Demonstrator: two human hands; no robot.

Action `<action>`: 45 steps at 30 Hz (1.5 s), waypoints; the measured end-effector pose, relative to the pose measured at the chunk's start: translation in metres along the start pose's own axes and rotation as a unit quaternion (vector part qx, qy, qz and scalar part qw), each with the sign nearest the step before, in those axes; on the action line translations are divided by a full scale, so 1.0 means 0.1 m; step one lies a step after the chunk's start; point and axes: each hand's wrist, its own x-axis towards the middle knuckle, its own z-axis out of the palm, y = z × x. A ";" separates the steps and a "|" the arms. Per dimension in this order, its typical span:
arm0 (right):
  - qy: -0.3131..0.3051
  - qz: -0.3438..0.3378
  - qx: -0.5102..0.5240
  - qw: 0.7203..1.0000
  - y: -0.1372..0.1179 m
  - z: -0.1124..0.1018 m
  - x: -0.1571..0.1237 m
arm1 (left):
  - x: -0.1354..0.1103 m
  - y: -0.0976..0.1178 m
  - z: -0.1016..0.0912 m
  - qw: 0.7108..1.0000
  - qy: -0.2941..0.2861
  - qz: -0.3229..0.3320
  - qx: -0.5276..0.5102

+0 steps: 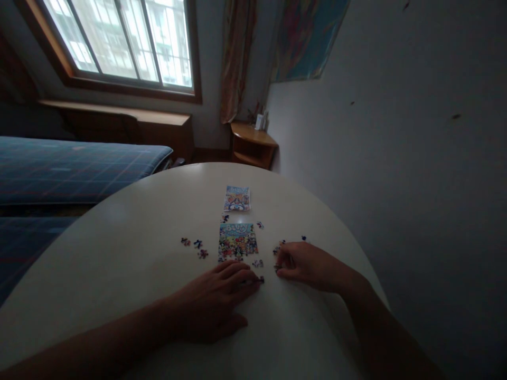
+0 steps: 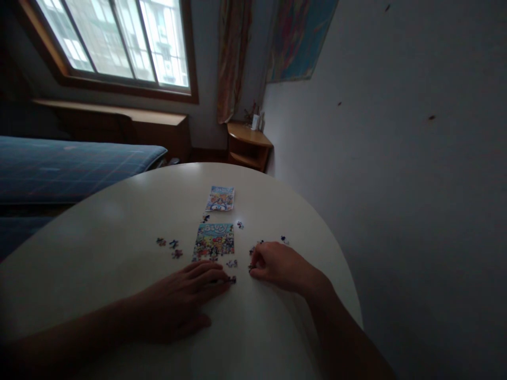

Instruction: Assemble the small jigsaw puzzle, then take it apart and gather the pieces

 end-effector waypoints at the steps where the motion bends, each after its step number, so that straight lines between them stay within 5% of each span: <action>1: -0.001 0.002 0.001 1.000 -0.01 0.00 0.00 | 0.00 0.00 0.00 1.000 -0.004 -0.001 0.004; 45: -0.029 -0.070 0.058 0.995 -0.11 0.14 0.06 | 0.02 0.14 0.01 0.999 0.007 0.045 0.001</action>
